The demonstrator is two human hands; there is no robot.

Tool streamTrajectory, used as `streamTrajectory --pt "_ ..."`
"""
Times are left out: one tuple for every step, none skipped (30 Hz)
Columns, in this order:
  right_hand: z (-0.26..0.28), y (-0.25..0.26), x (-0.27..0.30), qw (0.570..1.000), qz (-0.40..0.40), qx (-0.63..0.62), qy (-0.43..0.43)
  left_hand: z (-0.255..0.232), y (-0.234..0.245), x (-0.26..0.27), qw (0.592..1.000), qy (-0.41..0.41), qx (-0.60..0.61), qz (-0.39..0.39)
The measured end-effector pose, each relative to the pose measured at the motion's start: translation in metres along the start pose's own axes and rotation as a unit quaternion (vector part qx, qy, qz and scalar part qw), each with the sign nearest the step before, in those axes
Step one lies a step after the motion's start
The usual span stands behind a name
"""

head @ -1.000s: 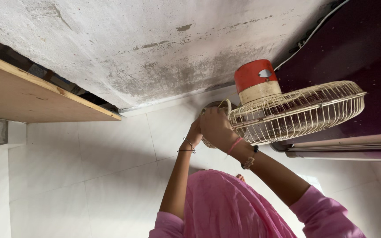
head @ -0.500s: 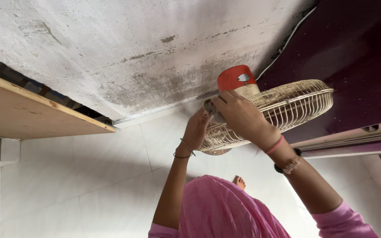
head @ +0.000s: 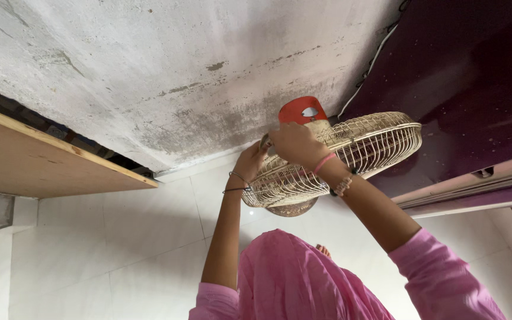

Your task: The person cleans a standing electric fan using a cloth. They wipe the top motor housing, the front wire cage, the fan blades, the central hub, the vertical stand, and the circular base. The cleaning is performed systematically from top to bottom.

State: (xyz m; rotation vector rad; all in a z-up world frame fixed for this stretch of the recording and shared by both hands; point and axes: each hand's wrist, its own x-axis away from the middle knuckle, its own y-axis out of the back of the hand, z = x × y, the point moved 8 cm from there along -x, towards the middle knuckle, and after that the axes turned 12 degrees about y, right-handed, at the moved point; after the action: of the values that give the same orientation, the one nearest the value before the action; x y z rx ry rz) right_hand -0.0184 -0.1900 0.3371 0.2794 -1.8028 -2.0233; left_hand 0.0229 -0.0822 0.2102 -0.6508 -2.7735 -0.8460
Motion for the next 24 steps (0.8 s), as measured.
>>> streamTrajectory --pt "-0.006 -0.006 -0.005 0.999 0.023 -0.039 -0.011 0.004 0.004 0.001 0.998 -0.026 -0.004 -0.054" --pt "-0.007 0.002 -0.008 0.999 -0.011 -0.031 0.018 -0.001 0.012 0.001 0.992 -0.058 -0.01 -0.11" --pt "-0.009 0.011 -0.008 0.998 -0.045 -0.023 0.047 -0.011 0.02 0.005 0.982 -0.09 -0.015 -0.166" --pt "-0.01 0.021 -0.003 0.994 -0.074 -0.014 0.075 -0.021 0.023 0.008 0.978 -0.085 -0.019 -0.192" --pt "-0.012 0.037 0.004 0.986 -0.128 -0.032 0.105 -0.034 0.027 0.014 0.972 -0.08 -0.024 -0.218" --pt "-0.015 0.053 0.017 0.973 -0.179 -0.051 0.134 -0.048 0.03 0.023 0.967 -0.072 -0.027 -0.243" --pt "-0.019 0.07 0.031 0.957 -0.229 -0.069 0.162 -0.068 0.028 0.029 0.965 -0.084 -0.032 -0.245" --pt "-0.026 0.08 0.041 0.951 -0.241 -0.075 0.176 -0.09 0.024 0.033 0.964 -0.093 -0.036 -0.247" --pt "-0.032 0.09 0.053 0.945 -0.253 -0.082 0.189 -0.109 0.018 0.04 0.962 -0.102 -0.041 -0.249" --pt "-0.044 0.095 0.064 0.947 -0.255 -0.098 0.171 -0.133 0.006 0.046 0.963 -0.143 -0.043 -0.224" --pt "-0.058 0.099 0.077 0.948 -0.256 -0.115 0.154 -0.156 -0.006 0.052 0.962 -0.185 -0.044 -0.198" --pt "-0.071 0.103 0.093 0.945 -0.27 -0.117 0.143 -0.173 -0.022 0.06 0.955 -0.213 -0.109 -0.175" --pt "-0.083 0.103 0.112 0.942 -0.284 -0.12 0.132 -0.185 -0.038 0.069 0.943 -0.24 -0.174 -0.152" --pt "-0.095 0.101 0.129 0.939 -0.298 -0.121 0.121 -0.193 -0.053 0.076 0.925 -0.267 -0.237 -0.127" --pt "-0.097 0.094 0.139 0.939 -0.296 -0.111 0.138 -0.2 -0.052 0.086 0.91 -0.287 -0.246 -0.174" --pt "-0.097 0.083 0.146 0.938 -0.293 -0.102 0.154 -0.206 -0.052 0.096 0.891 -0.306 -0.255 -0.218" --pt "-0.098 0.075 0.15 0.937 -0.291 -0.093 0.17 -0.211 -0.053 0.102 0.87 -0.325 -0.263 -0.261" --pt "-0.106 0.068 0.149 0.939 -0.285 -0.106 0.159 -0.211 -0.057 0.095 0.877 -0.304 -0.283 -0.243" --pt "-0.111 0.06 0.147 0.941 -0.28 -0.12 0.148 -0.21 -0.059 0.085 0.882 -0.283 -0.303 -0.225" --pt "-0.116 0.056 0.142 0.942 -0.274 -0.133 0.14 -0.209 -0.058 0.073 0.885 -0.26 -0.323 -0.21" --pt "-0.123 0.052 0.133 0.948 -0.254 -0.147 0.119 -0.206 -0.059 0.059 0.901 -0.23 -0.325 -0.174" --pt "-0.13 0.048 0.121 0.954 -0.234 -0.163 0.098 -0.201 -0.06 0.046 0.913 -0.198 -0.329 -0.135" --pt "-0.136 0.044 0.11 0.958 -0.213 -0.179 0.076 -0.194 -0.061 0.033 0.924 -0.166 -0.331 -0.096" --pt "-0.141 0.041 0.099 0.961 -0.184 -0.194 0.069 -0.183 -0.064 0.019 0.933 -0.116 -0.337 -0.044"
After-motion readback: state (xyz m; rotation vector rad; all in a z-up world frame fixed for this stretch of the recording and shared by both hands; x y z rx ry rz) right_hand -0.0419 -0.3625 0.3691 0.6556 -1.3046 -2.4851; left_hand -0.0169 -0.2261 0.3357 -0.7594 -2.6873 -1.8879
